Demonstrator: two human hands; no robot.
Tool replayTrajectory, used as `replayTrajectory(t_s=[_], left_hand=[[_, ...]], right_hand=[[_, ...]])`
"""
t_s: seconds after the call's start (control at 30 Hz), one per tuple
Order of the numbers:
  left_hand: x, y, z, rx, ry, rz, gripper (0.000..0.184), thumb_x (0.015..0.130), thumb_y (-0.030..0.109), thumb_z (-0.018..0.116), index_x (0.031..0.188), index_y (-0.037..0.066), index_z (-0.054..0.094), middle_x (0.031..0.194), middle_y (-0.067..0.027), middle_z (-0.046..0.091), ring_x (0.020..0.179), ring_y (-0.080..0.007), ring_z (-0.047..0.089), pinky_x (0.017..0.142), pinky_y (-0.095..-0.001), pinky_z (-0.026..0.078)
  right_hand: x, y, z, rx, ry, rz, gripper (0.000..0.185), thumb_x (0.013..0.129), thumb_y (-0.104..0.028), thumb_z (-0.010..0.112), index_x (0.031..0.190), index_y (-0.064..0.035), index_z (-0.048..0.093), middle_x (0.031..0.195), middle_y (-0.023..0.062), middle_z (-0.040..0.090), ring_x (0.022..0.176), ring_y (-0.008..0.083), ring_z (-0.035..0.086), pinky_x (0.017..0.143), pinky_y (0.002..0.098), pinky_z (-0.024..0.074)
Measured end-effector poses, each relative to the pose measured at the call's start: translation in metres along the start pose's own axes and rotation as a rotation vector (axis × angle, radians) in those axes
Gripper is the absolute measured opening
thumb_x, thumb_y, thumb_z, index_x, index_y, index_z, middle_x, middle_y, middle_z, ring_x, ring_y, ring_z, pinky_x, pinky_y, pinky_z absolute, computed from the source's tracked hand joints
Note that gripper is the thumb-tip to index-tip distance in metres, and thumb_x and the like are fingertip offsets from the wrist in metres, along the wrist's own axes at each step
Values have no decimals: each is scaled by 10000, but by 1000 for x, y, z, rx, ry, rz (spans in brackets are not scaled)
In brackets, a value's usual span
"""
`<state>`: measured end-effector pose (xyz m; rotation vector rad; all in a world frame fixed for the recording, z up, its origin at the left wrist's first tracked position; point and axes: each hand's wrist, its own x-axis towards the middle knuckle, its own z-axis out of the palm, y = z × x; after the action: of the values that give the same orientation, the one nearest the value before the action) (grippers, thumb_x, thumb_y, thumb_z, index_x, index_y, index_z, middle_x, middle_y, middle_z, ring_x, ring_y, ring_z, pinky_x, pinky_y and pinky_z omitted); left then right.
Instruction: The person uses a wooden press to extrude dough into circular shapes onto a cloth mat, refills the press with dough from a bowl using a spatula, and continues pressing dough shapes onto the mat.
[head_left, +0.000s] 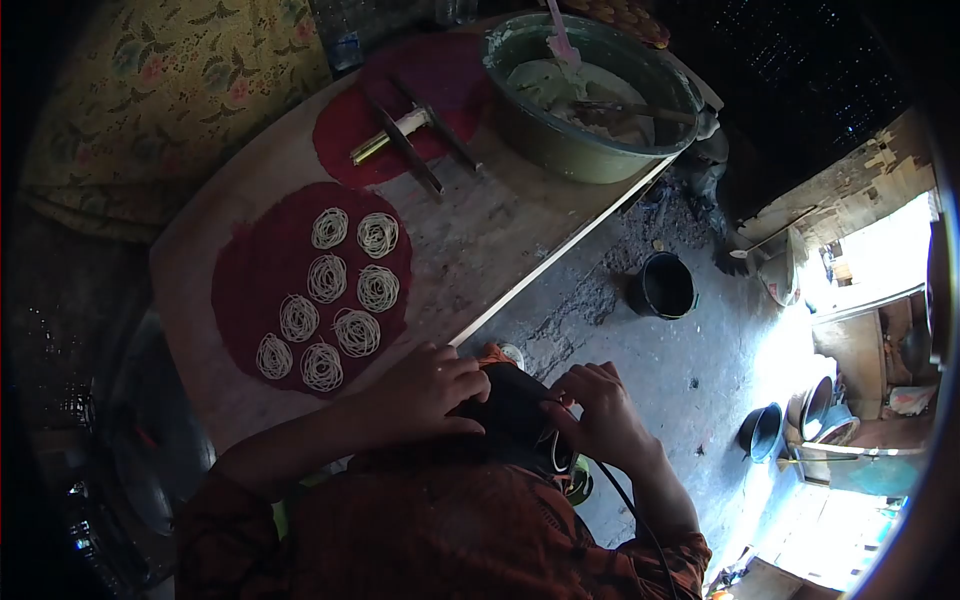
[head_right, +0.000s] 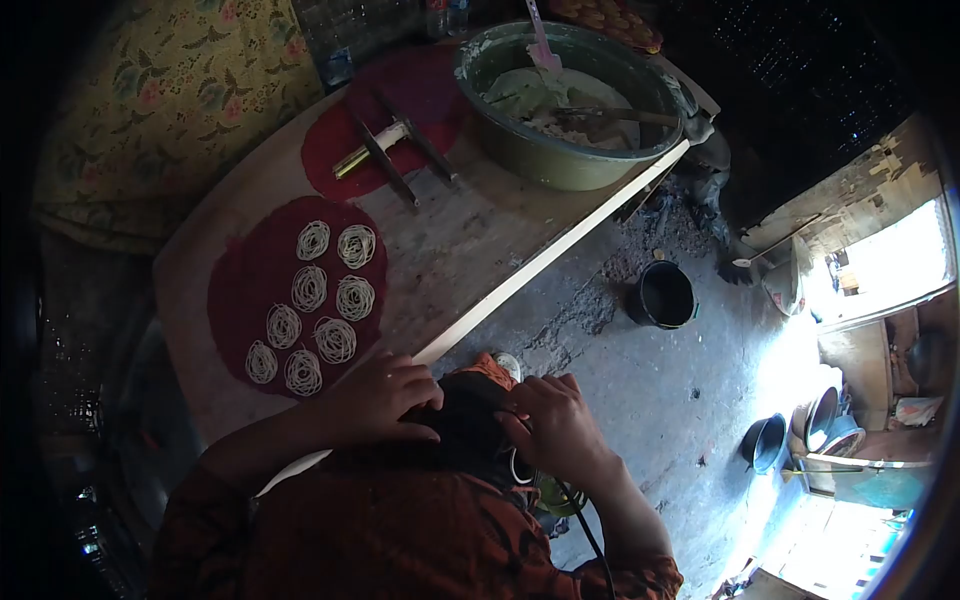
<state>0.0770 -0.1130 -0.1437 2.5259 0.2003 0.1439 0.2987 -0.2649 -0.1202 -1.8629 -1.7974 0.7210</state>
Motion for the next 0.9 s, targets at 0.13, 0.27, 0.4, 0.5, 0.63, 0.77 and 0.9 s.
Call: replayTrajectory(t_s=[0.13, 0.27, 0.4, 0.5, 0.63, 0.77, 0.9], left_hand=[[4, 3, -1, 124, -99, 25, 165, 816, 336, 705, 829, 178, 658, 881, 67, 612, 898, -132, 559, 817, -348, 391], [3, -1, 5, 73, -40, 86, 180, 818, 330, 681, 831, 159, 627, 862, 36, 559, 874, -160, 538, 813, -377, 405], [1, 0, 5, 48, -86, 125, 138, 827, 326, 693, 868, 195, 679, 911, 79, 618, 890, -132, 552, 846, -354, 381], [5, -3, 6, -36, -148, 127, 138, 840, 306, 687, 897, 180, 685, 944, 54, 624, 910, -150, 556, 865, -366, 391], [33, -16, 30, -422, 76, 24, 155, 855, 230, 688, 938, 99, 688, 1007, -29, 636, 1002, -224, 581, 903, -396, 430], [51, -26, 33, -438, -138, 45, 189, 845, 181, 691, 985, 56, 670, 985, -76, 643, 981, -276, 615, 869, -391, 475], [56, -31, 30, -400, -285, 15, 234, 830, 168, 685, 1032, 58, 642, 908, -89, 645, 860, -275, 646, 780, -377, 512]], right_hand=[[-11, 1, -4, 136, 8, 20, 168, 846, -201, 688, 829, -40, 643, 751, 114, 631, 763, 293, 640, 767, 406, 469], [-37, 9, -21, 148, -317, 486, 314, 922, -298, 621, 853, 6, 661, 683, 122, 647, 657, 257, 648, 641, 368, 505], [-46, 22, -8, 244, -483, 455, 343, 943, -327, 557, 870, -22, 695, 698, 122, 653, 691, 240, 637, 650, 362, 504], [-48, 20, -7, 349, -333, 531, 312, 942, -275, 566, 850, -7, 697, 662, 50, 642, 618, 110, 602, 586, 288, 496], [-48, 14, 1, 378, -164, 571, 276, 931, -239, 578, 839, -6, 693, 648, 55, 628, 593, 98, 577, 555, 284, 478], [-48, -2, -7, 241, -211, 531, 265, 906, -237, 605, 814, -4, 690, 645, 113, 641, 603, 195, 636, 605, 323, 490], [-47, 0, -6, 199, -45, 456, 198, 919, -188, 608, 893, -12, 693, 776, 135, 662, 680, 227, 655, 635, 338, 506]])
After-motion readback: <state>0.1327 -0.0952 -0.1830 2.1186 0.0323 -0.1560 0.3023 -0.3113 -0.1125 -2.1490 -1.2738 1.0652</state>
